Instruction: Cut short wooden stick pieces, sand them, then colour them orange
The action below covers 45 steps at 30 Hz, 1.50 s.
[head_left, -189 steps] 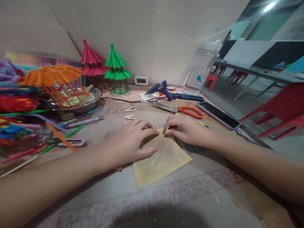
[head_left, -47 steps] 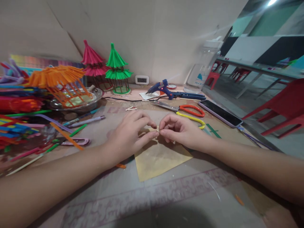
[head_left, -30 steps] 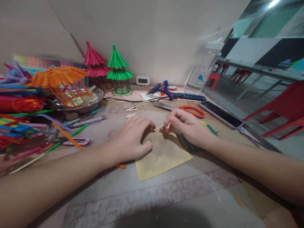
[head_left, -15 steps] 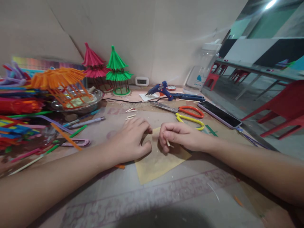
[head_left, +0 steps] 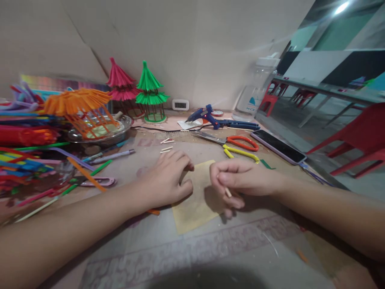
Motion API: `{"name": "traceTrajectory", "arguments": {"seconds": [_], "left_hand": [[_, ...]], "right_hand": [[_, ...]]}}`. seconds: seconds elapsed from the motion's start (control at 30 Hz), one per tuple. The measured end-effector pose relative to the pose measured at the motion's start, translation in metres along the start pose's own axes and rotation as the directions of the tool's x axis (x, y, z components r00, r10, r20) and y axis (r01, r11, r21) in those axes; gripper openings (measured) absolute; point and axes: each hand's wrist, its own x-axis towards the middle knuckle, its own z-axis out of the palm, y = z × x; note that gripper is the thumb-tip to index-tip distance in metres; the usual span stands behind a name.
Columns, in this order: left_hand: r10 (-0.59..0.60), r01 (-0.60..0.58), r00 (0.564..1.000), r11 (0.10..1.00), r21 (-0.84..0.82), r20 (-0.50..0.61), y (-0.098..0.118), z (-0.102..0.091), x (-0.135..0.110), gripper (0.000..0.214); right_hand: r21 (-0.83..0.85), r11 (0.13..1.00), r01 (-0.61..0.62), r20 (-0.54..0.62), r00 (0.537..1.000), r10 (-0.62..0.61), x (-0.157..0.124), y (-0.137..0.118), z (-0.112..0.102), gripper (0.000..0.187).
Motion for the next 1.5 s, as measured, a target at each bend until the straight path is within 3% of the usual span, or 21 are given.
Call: {"name": "traceTrajectory", "arguments": {"seconds": [0.07,0.13,0.23,0.33,0.5,0.67,0.83,0.97,1.13,1.27,1.4,1.5], "left_hand": [[0.021,-0.021,1.0,1.0,-0.002,-0.001,0.0,0.0,0.0,0.031],[0.06,-0.06,0.998,0.998,0.001,0.002,-0.001,-0.001,0.0,0.036],[0.121,-0.122,0.992,0.992,0.013,0.015,-0.002,-0.001,0.0,0.04],[0.14,-0.14,0.99,0.99,0.017,0.017,-0.002,-0.001,0.0,0.036],[0.122,-0.122,0.992,0.992,0.018,0.033,0.001,-0.002,-0.001,0.032],[0.119,-0.121,0.991,0.992,0.03,0.059,0.002,-0.002,0.0,0.035],[0.116,-0.118,0.992,0.992,0.035,0.051,0.001,0.0,-0.001,0.034],[0.115,-0.117,0.992,0.993,0.035,0.057,0.001,0.0,-0.001,0.033],[0.116,-0.117,0.992,0.993,0.023,0.057,0.001,0.0,0.0,0.034],[0.096,-0.098,0.993,0.995,0.028,0.069,0.002,-0.001,0.0,0.035],[0.104,-0.106,0.992,0.994,0.018,0.071,0.002,-0.001,-0.001,0.036],[0.103,-0.104,0.993,0.994,0.017,0.058,0.002,0.0,0.0,0.035]], "right_hand": [[-0.073,0.997,0.029,-0.136,0.99,-0.039,0.001,-0.003,-0.003,0.037],[-0.278,0.961,0.006,-0.308,0.947,-0.095,0.003,-0.005,-0.01,0.03],[-0.574,0.812,-0.102,-0.425,0.885,-0.189,0.005,-0.001,-0.022,0.01],[-0.74,0.647,-0.183,-0.373,0.912,-0.168,0.006,0.004,-0.029,0.008],[-0.917,0.391,-0.075,-0.184,0.95,-0.25,0.006,0.011,-0.035,0.017],[-0.975,0.212,-0.064,-0.128,0.944,-0.303,0.003,0.014,-0.037,0.02],[-0.981,0.192,0.019,-0.045,0.944,-0.326,0.005,0.015,-0.032,0.019],[-0.994,0.109,-0.007,-0.043,0.942,-0.333,0.007,0.013,-0.032,0.022],[-0.974,0.224,-0.043,-0.11,0.949,-0.294,0.005,0.012,-0.029,0.018],[-0.98,0.192,-0.05,-0.108,0.945,-0.307,0.006,0.012,-0.028,0.02],[-0.959,0.279,-0.054,-0.129,0.957,-0.26,0.005,0.01,-0.026,0.018],[-0.972,0.23,-0.053,-0.12,0.95,-0.287,0.004,0.011,-0.024,0.018]]}}
